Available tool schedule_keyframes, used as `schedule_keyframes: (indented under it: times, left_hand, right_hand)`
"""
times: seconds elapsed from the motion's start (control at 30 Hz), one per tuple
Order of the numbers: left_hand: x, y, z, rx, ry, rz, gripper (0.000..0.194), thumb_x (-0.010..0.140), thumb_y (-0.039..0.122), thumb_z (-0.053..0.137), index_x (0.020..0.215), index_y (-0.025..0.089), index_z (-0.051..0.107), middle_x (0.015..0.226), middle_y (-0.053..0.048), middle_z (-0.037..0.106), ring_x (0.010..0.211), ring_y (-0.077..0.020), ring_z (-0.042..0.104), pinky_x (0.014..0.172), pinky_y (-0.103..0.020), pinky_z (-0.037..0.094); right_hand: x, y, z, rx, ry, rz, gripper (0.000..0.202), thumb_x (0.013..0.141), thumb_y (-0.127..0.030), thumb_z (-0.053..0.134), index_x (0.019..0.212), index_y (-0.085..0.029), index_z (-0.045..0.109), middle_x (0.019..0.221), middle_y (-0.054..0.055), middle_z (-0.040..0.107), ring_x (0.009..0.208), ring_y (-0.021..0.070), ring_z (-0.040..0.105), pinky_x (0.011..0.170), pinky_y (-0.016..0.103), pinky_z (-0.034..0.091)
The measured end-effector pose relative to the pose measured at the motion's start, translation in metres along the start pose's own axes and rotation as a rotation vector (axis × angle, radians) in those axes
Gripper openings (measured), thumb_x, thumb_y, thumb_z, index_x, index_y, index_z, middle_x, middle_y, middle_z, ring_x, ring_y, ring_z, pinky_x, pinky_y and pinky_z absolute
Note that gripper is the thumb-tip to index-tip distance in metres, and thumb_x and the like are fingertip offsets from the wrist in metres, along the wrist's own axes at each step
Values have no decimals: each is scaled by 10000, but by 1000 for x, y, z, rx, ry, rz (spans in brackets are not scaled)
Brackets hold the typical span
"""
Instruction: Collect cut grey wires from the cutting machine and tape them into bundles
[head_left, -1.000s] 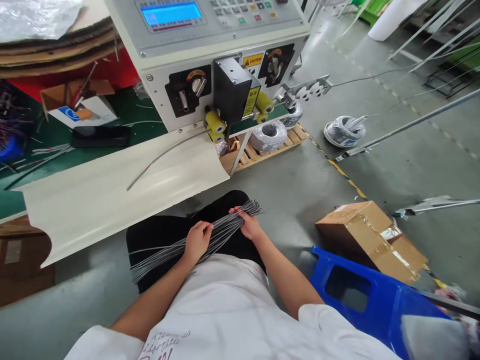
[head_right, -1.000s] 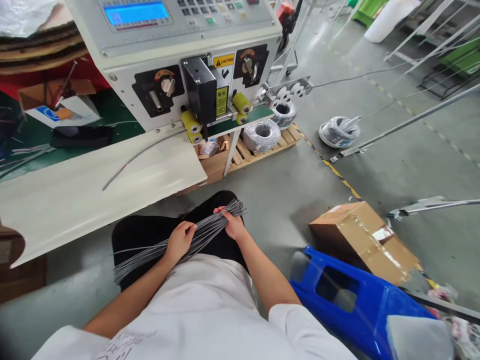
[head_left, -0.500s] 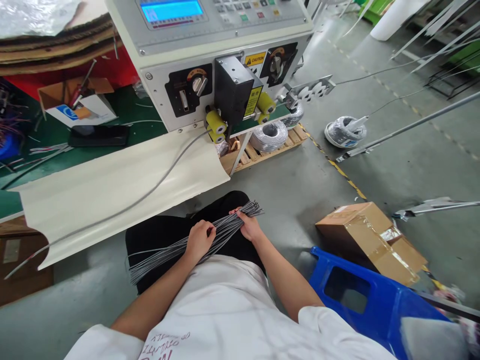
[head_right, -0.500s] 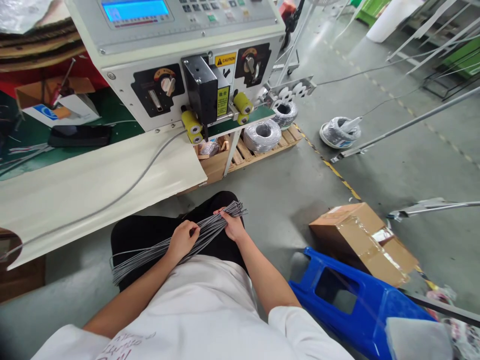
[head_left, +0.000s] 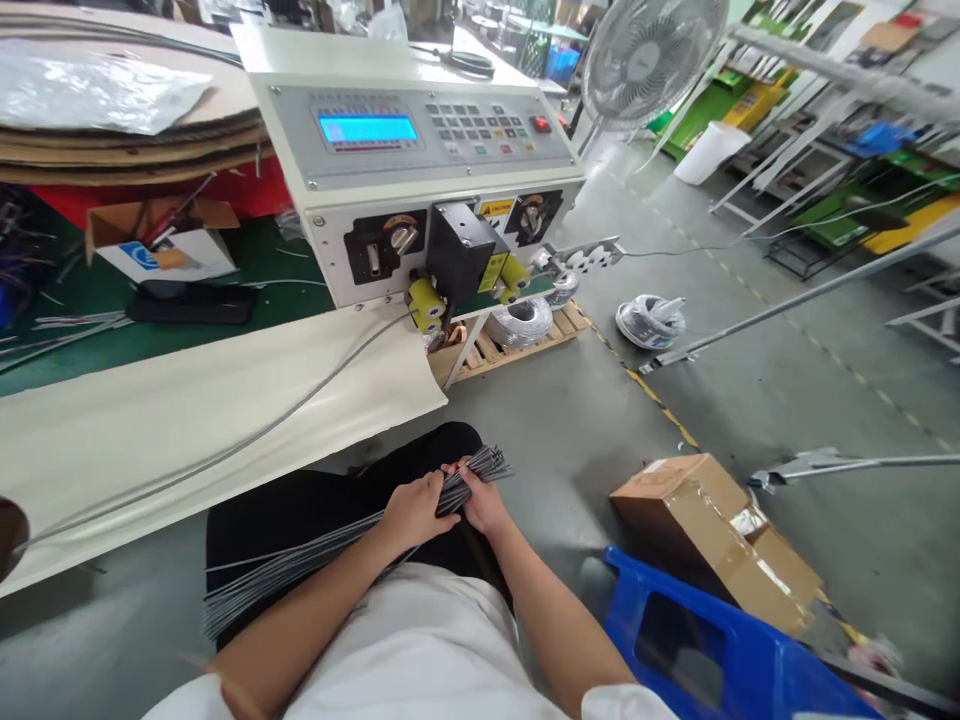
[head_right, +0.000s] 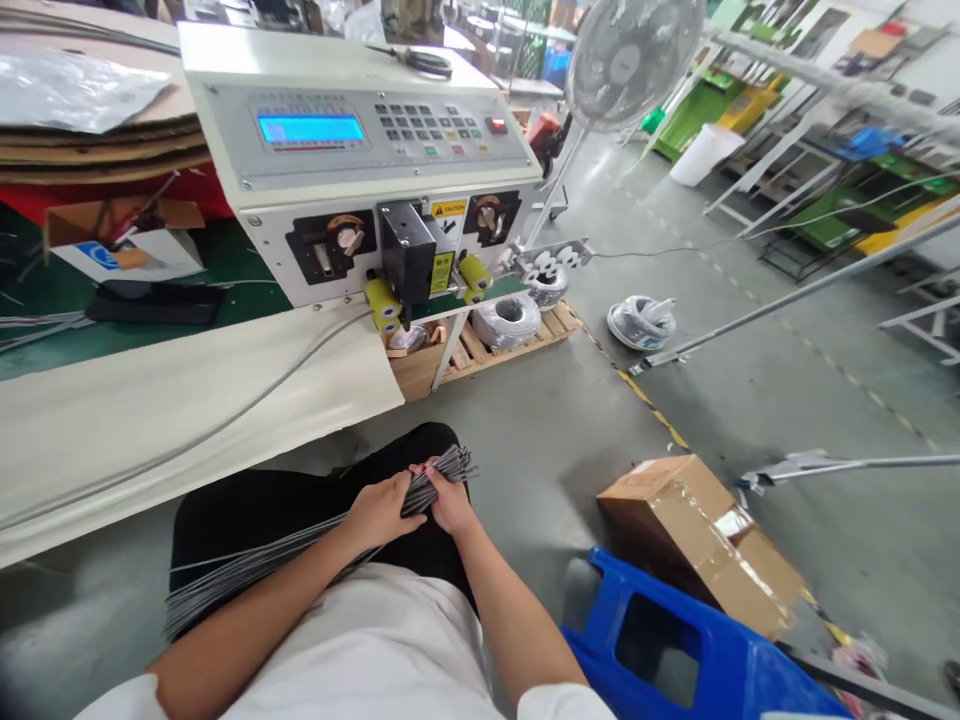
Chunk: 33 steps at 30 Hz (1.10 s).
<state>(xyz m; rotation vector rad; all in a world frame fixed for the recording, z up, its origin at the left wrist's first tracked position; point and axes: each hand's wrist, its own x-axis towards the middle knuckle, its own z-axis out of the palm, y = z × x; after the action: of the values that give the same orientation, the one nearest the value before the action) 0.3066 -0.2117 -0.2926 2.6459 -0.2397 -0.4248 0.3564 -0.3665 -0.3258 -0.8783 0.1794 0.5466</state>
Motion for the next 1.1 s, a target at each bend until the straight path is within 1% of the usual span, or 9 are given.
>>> schedule_keyframes:
  times: [0.13,0.3,0.4,0.5,0.6,0.67,0.77,0.9,1.1]
  left_hand:
    - [1,11,8,92,22,-8,384,883,383,523,1175,135,516,1065,-104,641,964,-246,636,719,-331,517]
    - [-7,23,0,152,31,-55,400,886,315,539,1221,97,526,1049,-136,643,941,-265,632,718,-359,527]
    - [-25,28,-43,150,93,10,405,894,392,550,1219,151,561,1026,-114,646,929,-249,624,764,-370,525]
    - [-47,18,-111,128,419,135,335,926,359,504,1231,239,574,1078,-74,638,994,-207,596,887,-350,493]
    - [-59,-6,-168,273,790,-85,428,920,356,519,1328,227,523,1203,-124,590,1119,-278,539,999,-444,423]
    - [-61,-22,-187,357,857,-279,527,919,423,514,1384,176,473,1254,-179,550,1160,-338,508,972,-480,422]
    - [-64,-36,-191,386,784,-379,617,926,503,480,1429,154,411,1256,-193,545,1124,-334,532,880,-427,456]
    - [-78,-41,-181,412,675,-329,516,922,520,494,1323,195,506,1081,-116,628,978,-264,587,783,-354,453]
    - [-107,-33,-155,404,841,-120,65,885,288,621,893,226,606,778,2,650,738,-166,583,699,-299,424]
  right_hand:
    - [2,-5,-4,-68,-62,62,276,707,-306,833,941,-261,694,812,-7,706,1006,221,659,1031,410,433]
    - [4,-5,1,-206,8,102,215,732,-395,803,831,-223,721,1077,64,744,1090,248,637,1068,435,390]
    - [2,-1,1,-189,5,74,232,768,-427,770,860,-219,723,1088,76,745,1126,262,630,1075,454,385]
    - [3,2,-4,-138,3,72,243,756,-406,790,920,-239,722,1016,55,759,1097,262,653,1047,458,419]
    - [5,4,-9,-101,33,82,249,728,-385,820,913,-250,725,922,33,762,1055,248,676,1009,427,453]
    - [6,6,-10,-95,41,82,240,724,-382,825,898,-248,729,866,27,757,1000,234,692,972,405,476]
    - [8,7,-12,-97,25,82,231,732,-369,820,908,-248,730,841,27,749,943,218,698,921,383,498]
    - [7,5,-11,-98,13,66,228,736,-361,817,915,-249,731,851,31,752,949,225,697,917,394,500]
    - [6,2,-6,-118,25,93,281,721,-388,824,949,-250,737,970,57,768,1062,258,673,986,442,466]
